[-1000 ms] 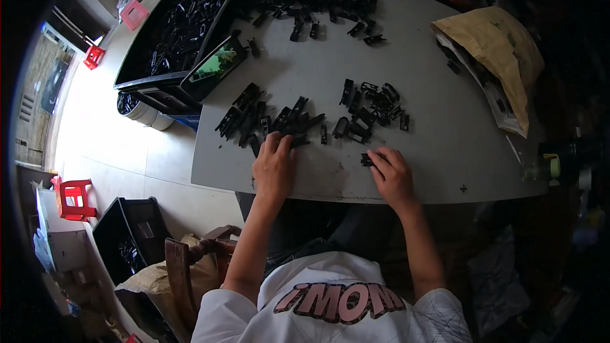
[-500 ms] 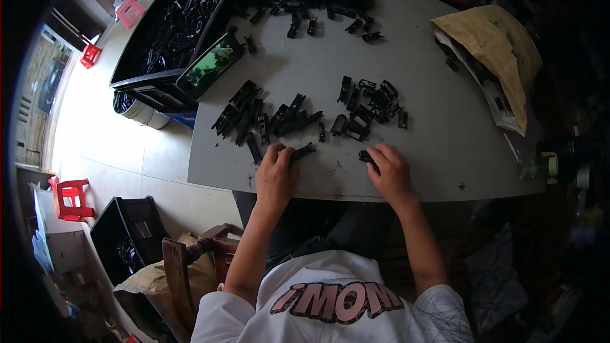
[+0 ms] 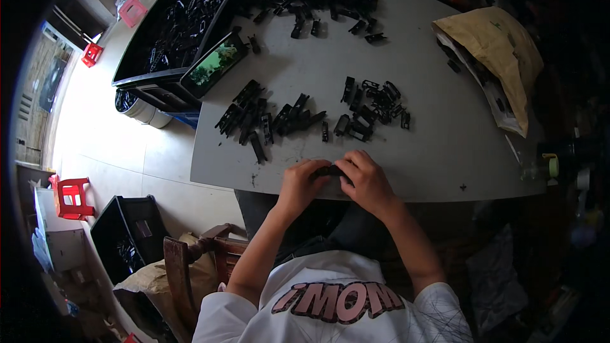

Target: Assembling small black plastic components by snapping them together at a workbench.

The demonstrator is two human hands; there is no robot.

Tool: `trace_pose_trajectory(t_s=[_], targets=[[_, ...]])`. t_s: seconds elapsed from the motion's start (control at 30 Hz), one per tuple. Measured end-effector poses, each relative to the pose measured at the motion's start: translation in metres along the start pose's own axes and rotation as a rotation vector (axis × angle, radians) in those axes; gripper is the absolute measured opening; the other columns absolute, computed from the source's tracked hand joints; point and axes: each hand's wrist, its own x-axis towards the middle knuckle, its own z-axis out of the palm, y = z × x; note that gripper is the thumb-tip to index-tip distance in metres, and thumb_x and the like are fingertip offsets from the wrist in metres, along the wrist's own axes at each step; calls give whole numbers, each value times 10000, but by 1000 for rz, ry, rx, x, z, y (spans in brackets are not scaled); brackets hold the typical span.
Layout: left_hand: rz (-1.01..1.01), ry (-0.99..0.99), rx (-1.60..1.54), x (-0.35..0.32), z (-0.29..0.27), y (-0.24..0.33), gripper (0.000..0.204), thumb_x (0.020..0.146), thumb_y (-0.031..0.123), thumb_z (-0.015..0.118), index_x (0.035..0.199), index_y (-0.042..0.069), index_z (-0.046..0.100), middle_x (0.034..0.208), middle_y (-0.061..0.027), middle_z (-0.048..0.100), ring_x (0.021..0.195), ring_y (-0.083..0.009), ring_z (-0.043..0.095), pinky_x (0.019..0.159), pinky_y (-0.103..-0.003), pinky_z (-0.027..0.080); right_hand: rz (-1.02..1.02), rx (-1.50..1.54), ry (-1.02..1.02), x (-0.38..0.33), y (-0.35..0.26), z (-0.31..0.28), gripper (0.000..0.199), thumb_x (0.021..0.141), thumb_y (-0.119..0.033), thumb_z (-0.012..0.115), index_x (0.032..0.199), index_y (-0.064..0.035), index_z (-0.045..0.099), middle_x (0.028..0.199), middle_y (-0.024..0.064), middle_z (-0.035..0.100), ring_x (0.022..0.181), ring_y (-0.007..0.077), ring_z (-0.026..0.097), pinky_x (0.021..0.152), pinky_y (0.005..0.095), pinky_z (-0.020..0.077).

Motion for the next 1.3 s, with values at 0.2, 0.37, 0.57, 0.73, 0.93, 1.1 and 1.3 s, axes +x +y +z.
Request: trace_pose_trajectory(t_s=[0.2,0.37,0.57,0.73,0.93,1.1,1.3], targets=[[-86,60,-201,-4,16,-5,317,768,5,676,1080,27,623,900,-116,667,774,-149,629,703,-286,492,-120,-190,74,-7,-9,14,375,663,9,683,1029,19,601,981,127,537,902,289,559,726,352,492],[-94,54,-425,-4,14,6,386,796,-24,630,1170,36,554,915,-96,644,828,-139,601,750,-265,472,68,99,248,-11,-7,8,308,707,-5,704,993,39,599,954,102,574,870,207,592,690,287,488],[-98,-134,-509,-6,9,4,408,861,-45,531,1257,32,469,1004,-52,578,938,-116,535,848,-255,420,489,775,68,-30,19,20,194,776,-113,718,864,12,598,762,69,608,684,126,602,621,268,474],[64,-1,-402,3,-4,-14,203,912,35,501,1109,15,547,960,-43,561,894,-111,527,807,-259,422,304,148,237,4,18,3,218,761,-33,692,951,-29,587,904,58,566,723,148,592,628,274,468],[85,258,83,38,-15,-2,123,868,125,580,905,19,528,838,-91,517,693,-221,520,653,-287,404,189,-231,302,10,39,14,191,731,-48,692,862,-45,554,949,88,507,804,288,570,658,376,473],[-92,239,455,54,9,15,167,783,98,593,928,42,532,893,-141,515,751,-356,559,638,-416,455,209,-210,331,-1,38,9,167,739,-28,676,815,-38,528,945,96,516,784,298,586,634,376,485],[-100,166,472,48,10,9,158,768,88,591,909,61,524,919,-132,541,799,-365,576,641,-452,459,237,-177,324,-17,43,3,213,750,-19,652,924,-40,530,939,100,529,778,265,592,640,355,491]])
